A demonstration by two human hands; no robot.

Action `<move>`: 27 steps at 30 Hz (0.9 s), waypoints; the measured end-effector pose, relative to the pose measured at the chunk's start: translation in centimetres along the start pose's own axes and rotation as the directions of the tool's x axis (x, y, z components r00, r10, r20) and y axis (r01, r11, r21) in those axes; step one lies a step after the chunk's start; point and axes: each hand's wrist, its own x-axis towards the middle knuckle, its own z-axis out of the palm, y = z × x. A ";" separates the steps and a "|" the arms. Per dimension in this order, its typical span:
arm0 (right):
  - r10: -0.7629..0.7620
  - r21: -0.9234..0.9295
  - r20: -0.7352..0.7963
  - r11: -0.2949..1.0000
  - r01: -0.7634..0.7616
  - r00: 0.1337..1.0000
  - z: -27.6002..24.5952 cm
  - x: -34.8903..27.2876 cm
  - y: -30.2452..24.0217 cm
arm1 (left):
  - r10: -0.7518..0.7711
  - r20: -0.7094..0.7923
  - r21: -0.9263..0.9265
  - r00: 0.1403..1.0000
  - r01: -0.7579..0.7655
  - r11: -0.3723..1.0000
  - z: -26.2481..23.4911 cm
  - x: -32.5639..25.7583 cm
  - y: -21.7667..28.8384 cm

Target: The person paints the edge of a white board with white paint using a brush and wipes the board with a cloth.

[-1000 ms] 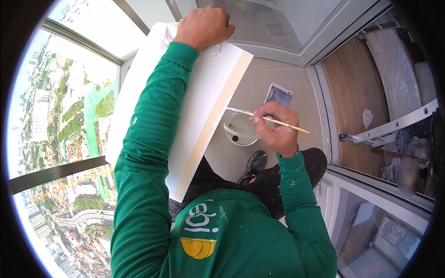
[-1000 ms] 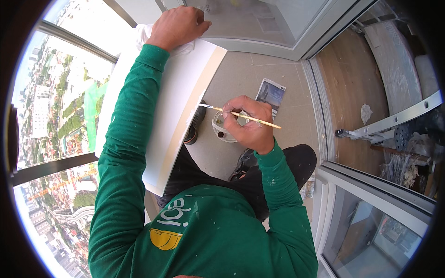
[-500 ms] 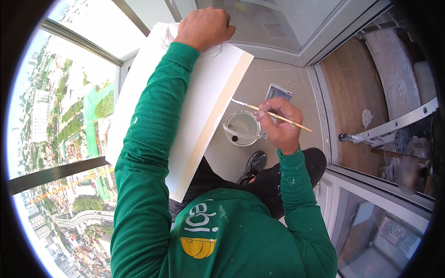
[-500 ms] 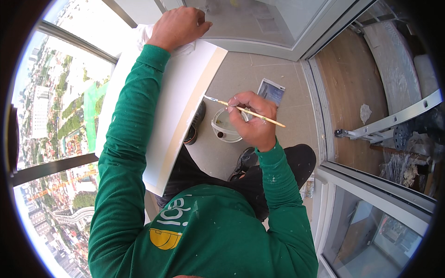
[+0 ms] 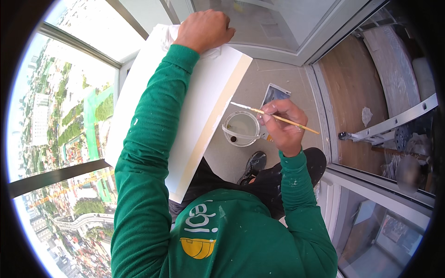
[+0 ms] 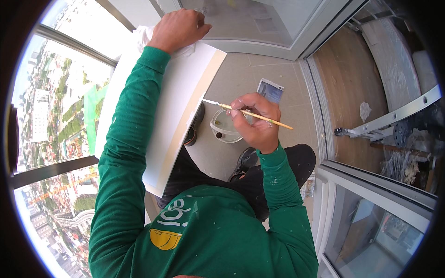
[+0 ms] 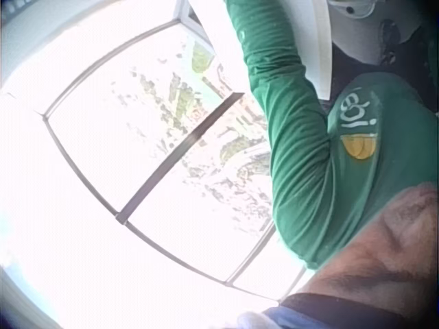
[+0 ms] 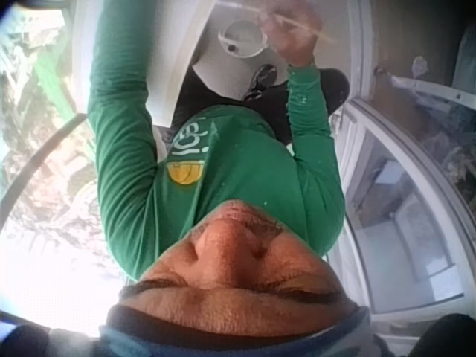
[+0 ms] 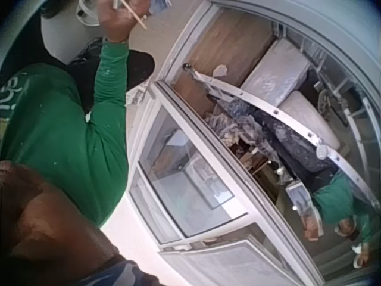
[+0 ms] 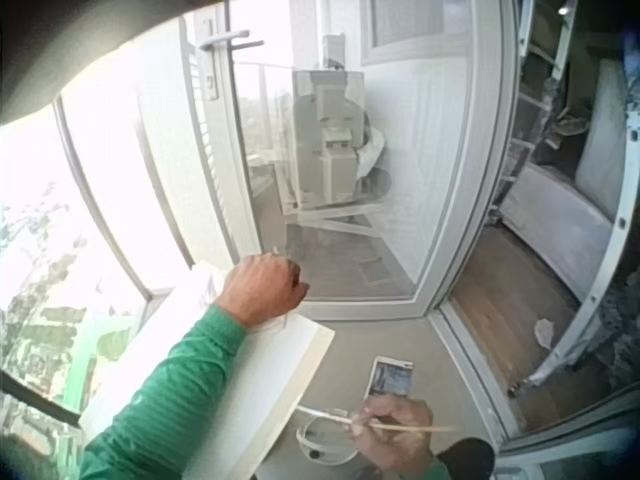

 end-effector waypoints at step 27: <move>-0.062 -0.216 -0.065 0.975 0.046 0.996 1.6 0.7 0.7 | -0.017 -0.004 -0.007 1.000 0.017 1.000 -0.2 -1.0 -0.8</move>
